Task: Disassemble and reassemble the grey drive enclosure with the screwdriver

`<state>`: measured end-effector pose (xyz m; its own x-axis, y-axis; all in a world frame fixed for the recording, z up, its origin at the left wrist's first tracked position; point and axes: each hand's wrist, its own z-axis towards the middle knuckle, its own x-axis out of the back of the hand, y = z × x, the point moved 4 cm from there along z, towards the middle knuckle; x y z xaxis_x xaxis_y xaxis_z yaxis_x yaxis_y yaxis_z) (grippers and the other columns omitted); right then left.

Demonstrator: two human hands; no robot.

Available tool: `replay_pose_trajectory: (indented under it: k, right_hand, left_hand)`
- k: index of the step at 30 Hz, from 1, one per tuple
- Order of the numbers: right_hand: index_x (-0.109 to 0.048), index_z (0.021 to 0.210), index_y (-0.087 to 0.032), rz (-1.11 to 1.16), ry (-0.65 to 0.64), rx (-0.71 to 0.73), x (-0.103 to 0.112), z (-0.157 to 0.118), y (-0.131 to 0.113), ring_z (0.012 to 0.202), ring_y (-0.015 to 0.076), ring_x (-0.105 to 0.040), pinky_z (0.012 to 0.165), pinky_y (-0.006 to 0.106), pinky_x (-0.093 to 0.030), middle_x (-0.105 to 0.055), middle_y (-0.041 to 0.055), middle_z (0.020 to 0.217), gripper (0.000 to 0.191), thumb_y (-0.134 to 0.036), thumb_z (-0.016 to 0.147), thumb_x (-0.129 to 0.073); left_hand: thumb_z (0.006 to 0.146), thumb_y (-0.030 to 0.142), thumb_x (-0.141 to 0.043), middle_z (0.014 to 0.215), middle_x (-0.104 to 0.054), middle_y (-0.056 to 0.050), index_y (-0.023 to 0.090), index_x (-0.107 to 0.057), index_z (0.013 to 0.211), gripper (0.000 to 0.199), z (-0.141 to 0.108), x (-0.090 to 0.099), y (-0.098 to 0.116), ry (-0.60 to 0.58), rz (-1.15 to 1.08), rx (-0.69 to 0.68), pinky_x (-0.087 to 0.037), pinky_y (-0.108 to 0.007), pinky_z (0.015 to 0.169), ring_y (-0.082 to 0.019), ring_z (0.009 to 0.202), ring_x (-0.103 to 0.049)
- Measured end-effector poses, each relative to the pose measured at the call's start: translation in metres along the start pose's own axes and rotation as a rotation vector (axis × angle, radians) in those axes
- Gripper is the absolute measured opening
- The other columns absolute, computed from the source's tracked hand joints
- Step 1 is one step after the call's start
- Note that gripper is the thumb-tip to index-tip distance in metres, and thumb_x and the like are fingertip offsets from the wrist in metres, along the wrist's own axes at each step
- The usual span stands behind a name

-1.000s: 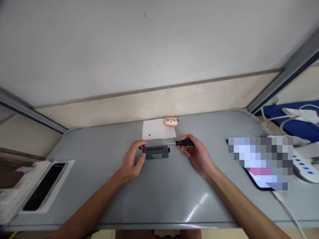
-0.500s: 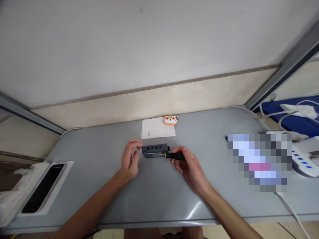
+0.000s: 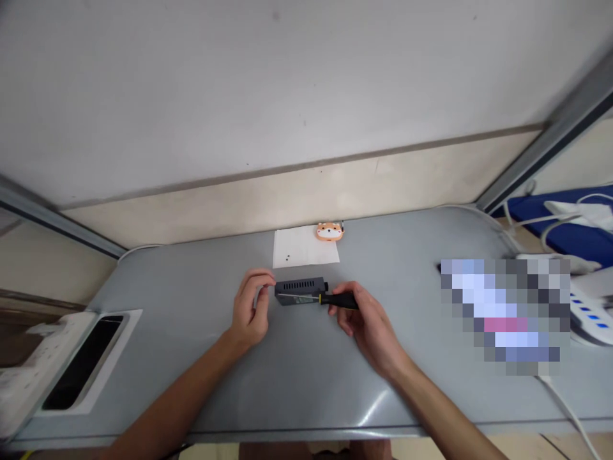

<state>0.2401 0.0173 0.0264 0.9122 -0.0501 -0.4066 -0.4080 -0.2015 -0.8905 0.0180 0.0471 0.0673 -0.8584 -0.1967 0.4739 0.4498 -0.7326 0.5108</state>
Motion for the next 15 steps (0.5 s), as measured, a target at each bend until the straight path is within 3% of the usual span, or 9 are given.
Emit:
replay_pose_trajectory:
  k: [15]
  right_hand:
    - [-0.065,0.091,-0.023,-0.020,-0.010,-0.018,-0.0017,-0.0008,-0.0024,0.047,0.0111,-0.039,0.050,0.031,-0.031,-0.065,0.0021,0.068,0.057,-0.079,0.084,-0.065]
  left_hand:
    - [0.106,0.011,-0.038,0.103,-0.067,-0.008,0.021,-0.060,0.101,0.025,0.0018,0.0035,-0.0009,-0.002,0.042,-0.024,-0.056,-0.034,0.079,-0.019,0.090,-0.065]
